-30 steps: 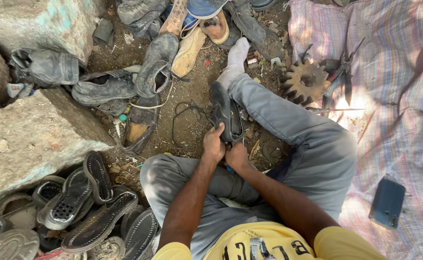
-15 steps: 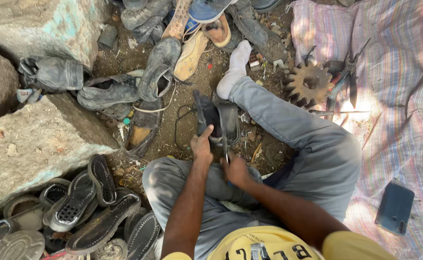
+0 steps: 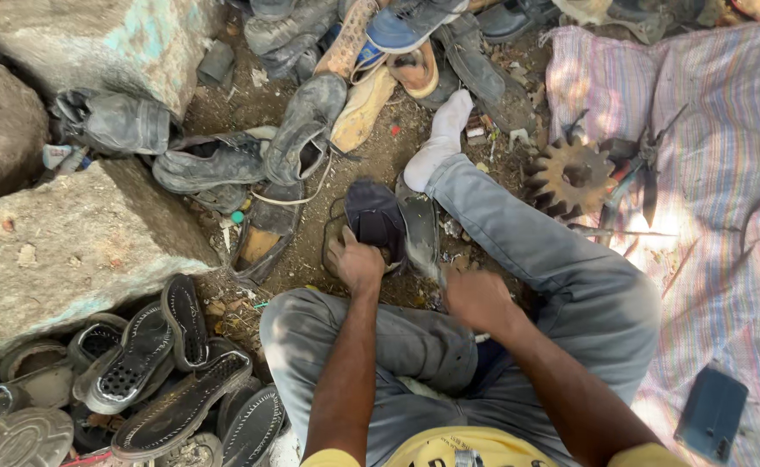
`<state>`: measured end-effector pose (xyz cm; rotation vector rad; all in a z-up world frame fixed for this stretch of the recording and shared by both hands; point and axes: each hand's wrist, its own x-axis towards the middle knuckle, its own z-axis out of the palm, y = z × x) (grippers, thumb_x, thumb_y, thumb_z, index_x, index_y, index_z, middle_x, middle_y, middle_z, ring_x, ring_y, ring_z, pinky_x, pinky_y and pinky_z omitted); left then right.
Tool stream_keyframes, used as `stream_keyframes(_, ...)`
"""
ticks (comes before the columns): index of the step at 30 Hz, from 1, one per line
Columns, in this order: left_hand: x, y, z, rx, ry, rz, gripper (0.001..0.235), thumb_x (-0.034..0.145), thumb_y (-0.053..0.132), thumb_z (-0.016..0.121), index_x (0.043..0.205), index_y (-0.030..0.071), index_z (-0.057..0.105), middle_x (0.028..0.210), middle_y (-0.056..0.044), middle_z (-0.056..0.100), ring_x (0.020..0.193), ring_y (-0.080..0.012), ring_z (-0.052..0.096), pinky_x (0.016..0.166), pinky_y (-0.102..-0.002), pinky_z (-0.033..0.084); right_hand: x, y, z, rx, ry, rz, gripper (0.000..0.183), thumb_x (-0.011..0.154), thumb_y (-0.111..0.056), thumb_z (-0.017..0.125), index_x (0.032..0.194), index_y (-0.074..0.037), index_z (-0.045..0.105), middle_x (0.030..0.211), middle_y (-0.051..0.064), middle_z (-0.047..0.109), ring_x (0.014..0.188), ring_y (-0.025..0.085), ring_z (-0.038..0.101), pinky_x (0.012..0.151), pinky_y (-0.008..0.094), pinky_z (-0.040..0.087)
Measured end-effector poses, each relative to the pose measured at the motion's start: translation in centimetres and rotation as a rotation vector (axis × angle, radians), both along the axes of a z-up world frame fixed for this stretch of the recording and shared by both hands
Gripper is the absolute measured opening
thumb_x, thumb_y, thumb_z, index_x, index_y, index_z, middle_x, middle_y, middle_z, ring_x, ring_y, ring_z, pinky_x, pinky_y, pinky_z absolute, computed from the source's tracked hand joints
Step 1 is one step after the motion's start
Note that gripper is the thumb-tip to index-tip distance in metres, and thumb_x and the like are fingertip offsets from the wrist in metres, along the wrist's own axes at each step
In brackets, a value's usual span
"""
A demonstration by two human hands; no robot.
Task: The person sits on the ground and uses a knife to cut and separate the sole from several worn shoes. They handle multiple shoes one at a time, prying apart the components and placing the separated parts aside.
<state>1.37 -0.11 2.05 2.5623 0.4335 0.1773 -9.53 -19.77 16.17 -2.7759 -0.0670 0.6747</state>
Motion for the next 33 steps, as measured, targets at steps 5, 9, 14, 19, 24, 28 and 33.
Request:
stream_keyframes(5,0.3,-0.7,-2.7,0.013,-0.057,-0.013,0.059,0.08,0.009,0.065,0.137,-0.002,0.058,0.133,-0.03,0.056,0.118,-0.0488,0.055,0.104,-0.054,0.043,8.3,4.8,-6.4,0.127,-0.262,-0.249,0.037,0.093,-0.03,0.058,0.114,-0.002,0.046,0.113,0.029,0.063,0.088,0.047,0.069,0.071,0.054,0.057)
stream_keyframes(9,-0.3,0.8,-4.2,0.022,-0.041,-0.036,0.058,0.079,0.009,0.064,0.136,-0.001,0.059,0.132,-0.028,0.057,0.12,-0.046,0.055,0.107,-0.053,0.044,10.9,5.5,-13.5,0.129,-0.327,-0.263,0.02,0.1,-0.012,0.05,0.118,-0.003,0.046,0.111,0.03,0.066,0.091,0.049,0.069,0.076,0.056,0.057)
stream_keyframes(14,0.3,-0.5,-2.4,-0.057,0.029,0.008,0.058,0.082,0.008,0.063,0.138,-0.004,0.056,0.134,-0.028,0.056,0.123,-0.0457,0.054,0.104,-0.051,0.046,8.0,3.3,-10.2,0.277,-0.31,-0.189,0.044,0.086,-0.008,0.062,0.125,-0.002,0.043,0.088,0.028,0.069,0.085,0.05,0.069,0.076,0.057,0.056)
stream_keyframes(19,-0.1,-0.2,2.4,0.106,0.213,-0.134,0.077,0.081,0.013,0.063,0.149,-0.01,0.035,0.152,-0.034,0.033,0.136,-0.0479,0.037,0.109,-0.057,0.035,1.7,0.1,-6.4,0.316,-0.223,-0.358,0.046,0.084,-0.013,0.069,0.125,-0.013,0.047,0.085,0.025,0.071,0.08,0.044,0.071,0.07,0.053,0.058)
stream_keyframes(24,1.7,-2.3,1.5,0.34,0.013,-0.672,0.072,0.09,0.012,0.052,0.157,0.001,0.028,0.164,-0.029,0.017,0.153,-0.0398,0.011,0.123,-0.061,0.01,3.6,-23.5,-9.5,-0.001,-0.669,0.133,0.03,0.085,-0.019,0.064,0.111,-0.01,0.074,0.112,0.008,0.076,0.098,0.021,0.072,0.088,0.038,0.058)
stream_keyframes(28,5.3,-3.5,1.0,0.341,0.149,-0.867,0.067,0.096,0.014,0.048,0.159,0.004,0.029,0.171,-0.02,0.018,0.16,-0.0335,0.011,0.128,-0.057,0.005,8.9,-31.0,-11.9,-0.085,-0.425,-0.538,0.04,0.077,-0.02,0.068,0.116,-0.013,0.074,0.113,0.01,0.075,0.097,0.023,0.071,0.086,0.039,0.059)
stream_keyframes(33,10.5,-3.4,6.2,0.39,0.431,-0.857,0.074,0.095,0.037,0.054,0.156,0.006,0.028,0.165,-0.016,0.022,0.156,-0.0328,0.013,0.124,-0.063,-0.002,9.3,-30.2,-11.1,-0.037,-0.384,-0.54,0.055,0.067,-0.022,0.072,0.121,-0.017,0.073,0.113,0.013,0.072,0.095,0.027,0.07,0.083,0.039,0.059)
